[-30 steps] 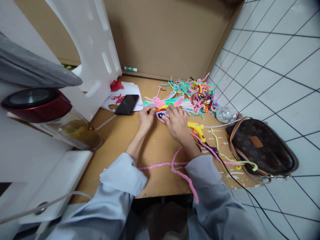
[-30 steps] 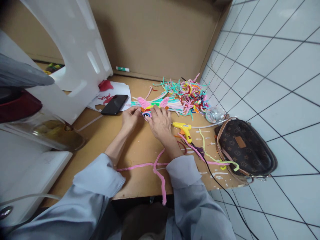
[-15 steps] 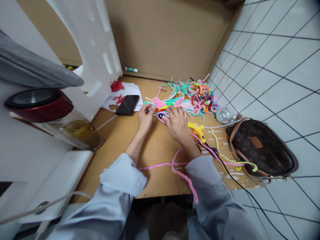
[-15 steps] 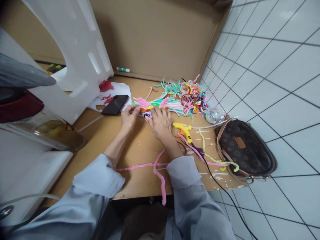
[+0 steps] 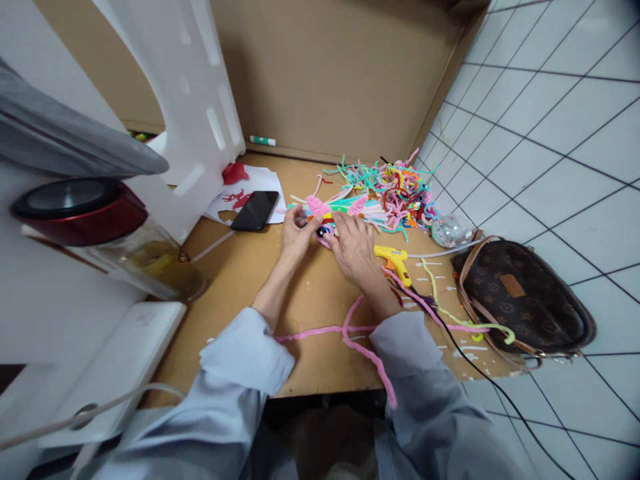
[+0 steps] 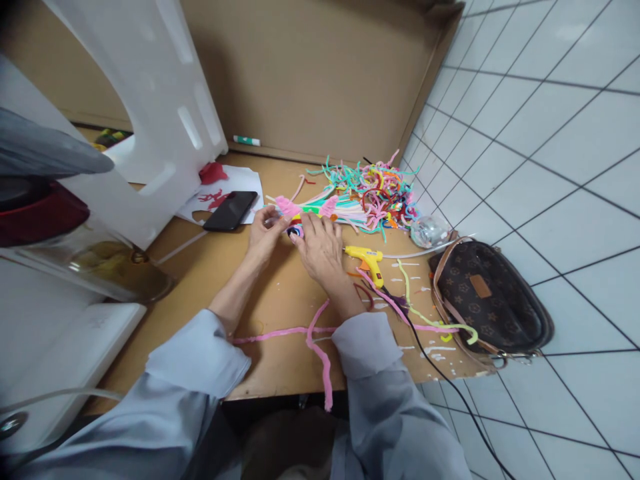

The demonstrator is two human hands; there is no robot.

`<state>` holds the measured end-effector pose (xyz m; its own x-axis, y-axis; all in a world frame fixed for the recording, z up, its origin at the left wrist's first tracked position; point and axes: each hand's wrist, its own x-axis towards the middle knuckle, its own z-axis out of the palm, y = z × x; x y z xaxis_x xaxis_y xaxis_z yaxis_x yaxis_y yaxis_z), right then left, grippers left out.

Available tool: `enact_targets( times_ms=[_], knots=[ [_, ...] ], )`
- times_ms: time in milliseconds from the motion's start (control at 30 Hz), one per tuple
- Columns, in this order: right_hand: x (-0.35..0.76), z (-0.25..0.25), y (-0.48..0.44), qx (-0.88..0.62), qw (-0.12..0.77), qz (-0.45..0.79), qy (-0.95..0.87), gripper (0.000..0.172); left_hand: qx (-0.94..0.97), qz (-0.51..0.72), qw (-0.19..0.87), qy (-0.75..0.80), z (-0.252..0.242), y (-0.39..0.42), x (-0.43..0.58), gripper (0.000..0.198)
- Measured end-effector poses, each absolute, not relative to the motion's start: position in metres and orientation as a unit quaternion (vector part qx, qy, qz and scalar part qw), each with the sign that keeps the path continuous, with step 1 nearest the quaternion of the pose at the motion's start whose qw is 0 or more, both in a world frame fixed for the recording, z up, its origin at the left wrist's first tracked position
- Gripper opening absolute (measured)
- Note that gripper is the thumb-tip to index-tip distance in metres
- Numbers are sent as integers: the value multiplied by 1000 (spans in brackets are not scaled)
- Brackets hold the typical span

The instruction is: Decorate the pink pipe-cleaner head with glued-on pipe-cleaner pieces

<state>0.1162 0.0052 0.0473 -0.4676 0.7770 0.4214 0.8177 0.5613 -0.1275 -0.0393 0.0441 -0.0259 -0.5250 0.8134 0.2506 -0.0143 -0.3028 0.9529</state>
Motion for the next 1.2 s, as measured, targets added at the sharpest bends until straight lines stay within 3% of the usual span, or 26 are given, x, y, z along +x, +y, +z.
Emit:
enact_targets(
  times_ms=[300, 567, 667, 900, 1000, 1100, 1200],
  knots=[
    [114, 47, 3, -474, 240, -29, -847, 60, 374, 705, 362, 482, -23, 43, -26, 74],
    [113, 47, 2, -489, 215, -33, -845, 58, 352, 706, 386, 478, -14, 44, -17, 61],
    [117, 45, 7, -466, 273, -23, -841, 52, 345, 704, 390, 483, -12, 45, -16, 61],
    [159, 36, 50, -505, 564, 81, -648, 50, 353, 699, 395, 481, -14, 45, -22, 59],
    [167, 23, 69, -506, 584, 198, -603, 43, 365, 689, 392, 488, -15, 46, -24, 60],
    [161, 12, 79, -510, 567, 242, -600, 28, 364, 690, 391, 489, -14, 46, -25, 62],
    [153, 6, 84, -519, 558, 271, -588, 25, 365, 685, 394, 492, -13, 45, -26, 63]
  ],
)
